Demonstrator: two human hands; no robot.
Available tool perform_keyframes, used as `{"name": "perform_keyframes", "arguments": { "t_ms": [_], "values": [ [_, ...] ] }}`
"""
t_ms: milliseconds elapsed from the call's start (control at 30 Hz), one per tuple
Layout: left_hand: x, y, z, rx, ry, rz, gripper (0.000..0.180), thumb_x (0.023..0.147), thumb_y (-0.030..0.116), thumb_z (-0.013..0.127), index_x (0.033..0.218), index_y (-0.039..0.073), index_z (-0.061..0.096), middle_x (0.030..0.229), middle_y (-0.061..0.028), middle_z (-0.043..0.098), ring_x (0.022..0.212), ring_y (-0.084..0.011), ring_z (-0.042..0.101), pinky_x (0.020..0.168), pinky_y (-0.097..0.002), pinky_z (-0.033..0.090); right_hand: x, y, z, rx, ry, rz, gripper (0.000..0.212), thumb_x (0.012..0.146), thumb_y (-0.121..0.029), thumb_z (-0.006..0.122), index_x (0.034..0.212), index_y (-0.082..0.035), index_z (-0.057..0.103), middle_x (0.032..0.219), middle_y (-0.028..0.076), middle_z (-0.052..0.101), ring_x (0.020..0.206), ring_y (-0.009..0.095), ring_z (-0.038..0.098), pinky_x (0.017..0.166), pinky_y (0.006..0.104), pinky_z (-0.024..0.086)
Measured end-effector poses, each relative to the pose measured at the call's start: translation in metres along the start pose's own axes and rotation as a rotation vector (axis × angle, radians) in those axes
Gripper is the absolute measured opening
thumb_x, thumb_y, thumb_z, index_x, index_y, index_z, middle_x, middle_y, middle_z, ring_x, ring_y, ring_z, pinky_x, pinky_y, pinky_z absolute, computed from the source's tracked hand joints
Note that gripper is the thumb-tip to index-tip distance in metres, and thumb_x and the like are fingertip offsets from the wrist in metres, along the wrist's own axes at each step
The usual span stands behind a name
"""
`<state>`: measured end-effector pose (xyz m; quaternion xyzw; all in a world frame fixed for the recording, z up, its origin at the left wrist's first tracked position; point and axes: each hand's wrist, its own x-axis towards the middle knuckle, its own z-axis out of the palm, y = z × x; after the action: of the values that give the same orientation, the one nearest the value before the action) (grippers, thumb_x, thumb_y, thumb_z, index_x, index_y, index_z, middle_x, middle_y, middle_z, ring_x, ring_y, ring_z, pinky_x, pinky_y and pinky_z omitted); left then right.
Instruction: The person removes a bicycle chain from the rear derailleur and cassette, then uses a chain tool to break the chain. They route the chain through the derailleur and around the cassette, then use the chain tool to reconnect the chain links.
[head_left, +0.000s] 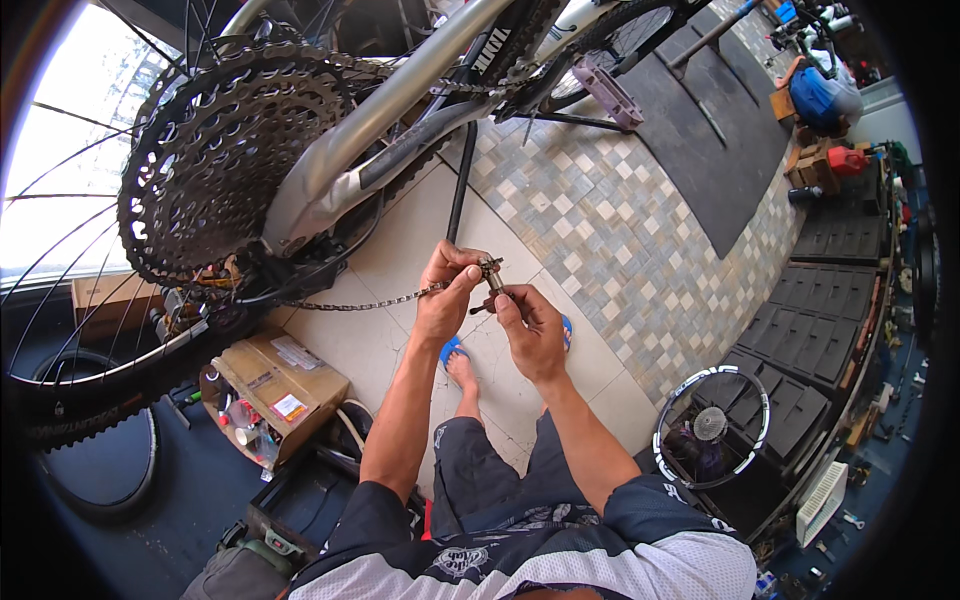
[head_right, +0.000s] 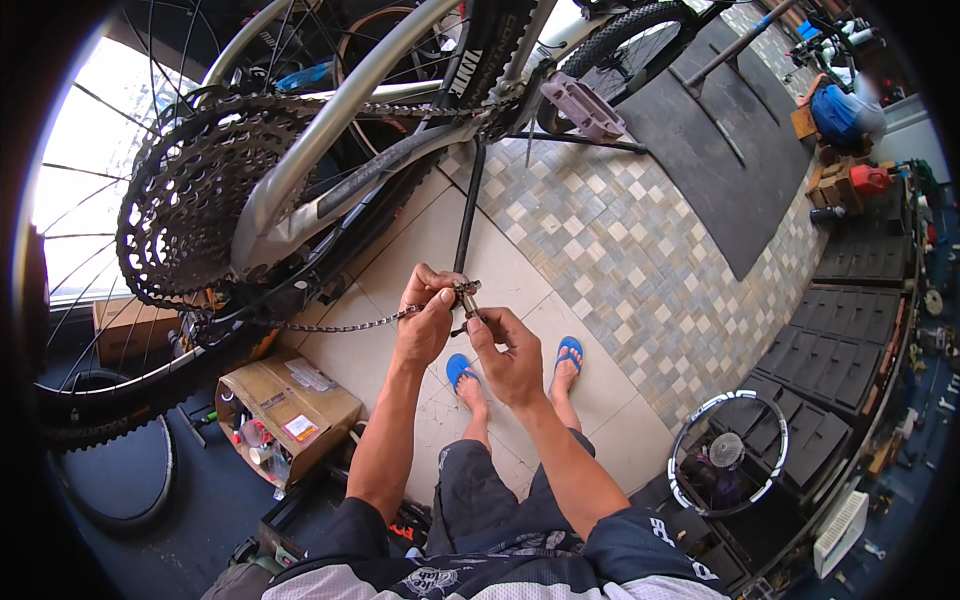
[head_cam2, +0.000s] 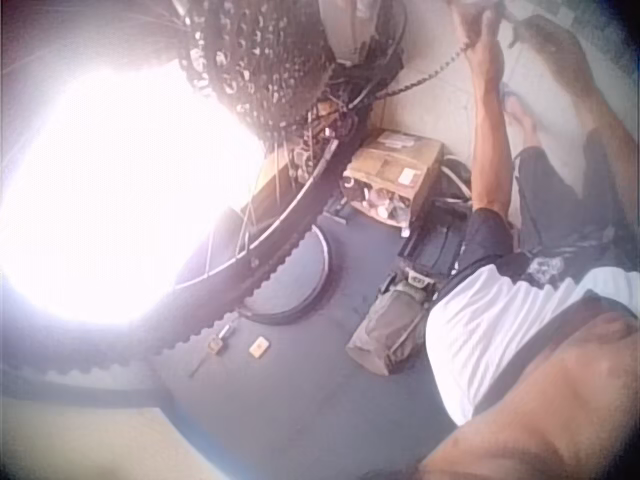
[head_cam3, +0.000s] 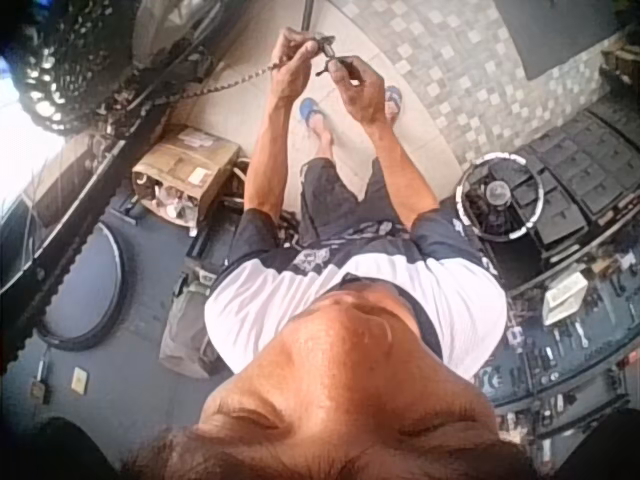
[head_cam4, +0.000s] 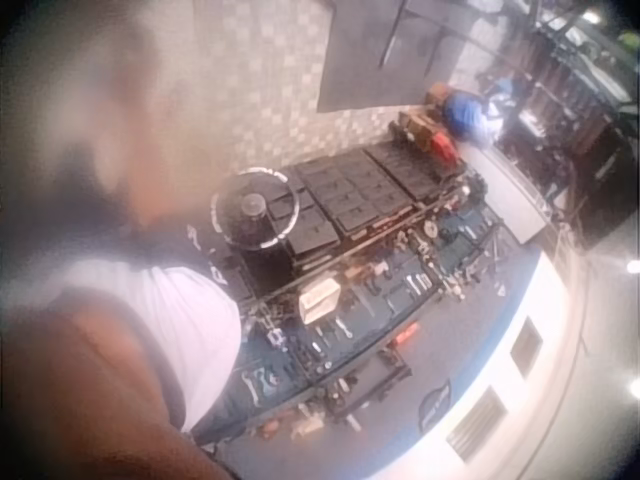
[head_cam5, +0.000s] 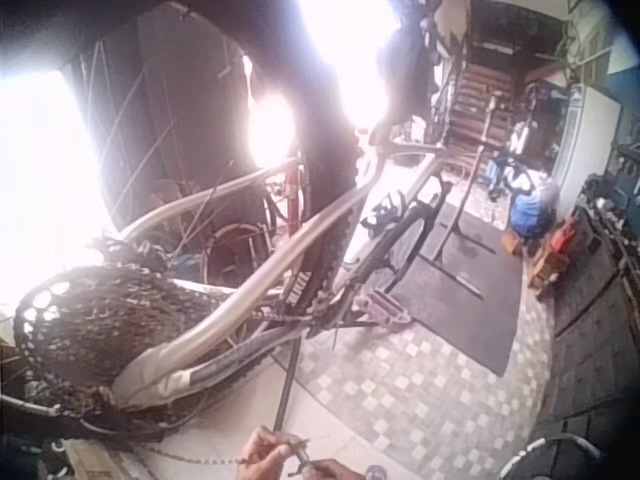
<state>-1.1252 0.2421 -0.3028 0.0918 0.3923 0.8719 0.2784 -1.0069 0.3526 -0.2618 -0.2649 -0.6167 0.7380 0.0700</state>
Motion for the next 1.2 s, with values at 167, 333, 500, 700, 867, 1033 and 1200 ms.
{"name": "perform_keyframes", "arguments": {
  "t_ms": [167,333,500,700,867,1033,1200],
  "values": [
    [-0.002,0.011,0.004,-0.046,-0.040,-0.055,0.018,0.098,0.010,0.070,0.107,0.009,0.054,0.108,-0.0166,0.065,0.106,-0.0245,0.064,0.097,-0.0378,0.050,-0.005,-0.014,0.012,0.423,-0.011,0.129,0.036,0.107,-0.018,0.062,0.136,-0.001,0.048,0.098,0.013,0.075,0.091,0.019,0.074,0.076,0.0285,0.055],
    [-0.001,0.008,0.000,-0.092,-0.083,-0.031,0.017,0.097,0.010,0.071,0.106,0.009,0.056,0.107,-0.0167,0.066,0.105,-0.0243,0.065,0.095,-0.0383,0.051,-0.006,-0.022,0.008,0.790,-0.094,0.364,0.027,0.107,-0.021,0.058,0.127,-0.004,0.057,0.099,0.013,0.076,0.090,0.024,0.074,0.076,0.0344,0.054],
    [-0.001,0.006,0.004,-0.171,-0.096,-0.057,0.017,0.097,0.009,0.071,0.104,0.008,0.056,0.106,-0.0163,0.068,0.103,-0.0240,0.066,0.093,-0.0378,0.053,-0.008,-0.017,0.009,1.329,-0.152,0.622,0.022,0.105,-0.020,0.058,0.118,-0.003,0.063,0.094,0.009,0.075,0.085,0.023,0.067,0.076,0.0353,0.051],
    [0.002,0.005,0.004,-0.082,-0.033,-0.003,0.018,0.096,0.003,0.071,0.103,0.007,0.056,0.107,-0.0150,0.068,0.101,-0.0206,0.066,0.090,-0.0333,0.054,-0.015,-0.045,0.014,1.281,-0.059,0.515,0.025,0.102,-0.015,0.062,0.124,-0.002,0.060,0.098,0.010,0.073,0.090,0.023,0.068,0.081,0.0361,0.054],
    [0.007,0.002,0.000,0.052,-0.032,-0.019,0.016,0.097,0.006,0.071,0.103,0.007,0.056,0.106,-0.0157,0.067,0.103,-0.0216,0.065,0.100,-0.0386,0.051,-0.015,-0.030,0.013,0.437,0.030,0.154,0.042,0.101,-0.013,0.071,0.137,-0.002,0.051,0.104,0.014,0.072,0.095,0.021,0.072,0.077,0.0320,0.059],
    [0.007,0.004,0.001,0.033,-0.008,0.001,0.018,0.094,0.007,0.072,0.102,0.008,0.056,0.105,-0.0145,0.067,0.101,-0.0207,0.063,0.098,-0.0377,0.050,-0.002,-0.032,0.004,-0.433,0.215,-0.455,0.015,0.099,-0.013,0.075,0.105,-0.001,0.069,0.091,0.008,0.072,0.081,0.016,0.071,0.066,0.0286,0.057],
    [0.008,0.001,0.003,-0.017,-0.006,0.042,0.018,0.095,0.005,0.073,0.102,0.007,0.056,0.105,-0.0135,0.069,0.096,-0.0161,0.064,0.091,-0.0348,0.052,-0.003,-0.030,0.006,-0.417,0.193,-0.440,0.014,0.101,-0.013,0.073,0.105,-0.001,0.067,0.085,0.009,0.073,0.074,0.015,0.071,0.069,0.0295,0.056]
  ]
}}
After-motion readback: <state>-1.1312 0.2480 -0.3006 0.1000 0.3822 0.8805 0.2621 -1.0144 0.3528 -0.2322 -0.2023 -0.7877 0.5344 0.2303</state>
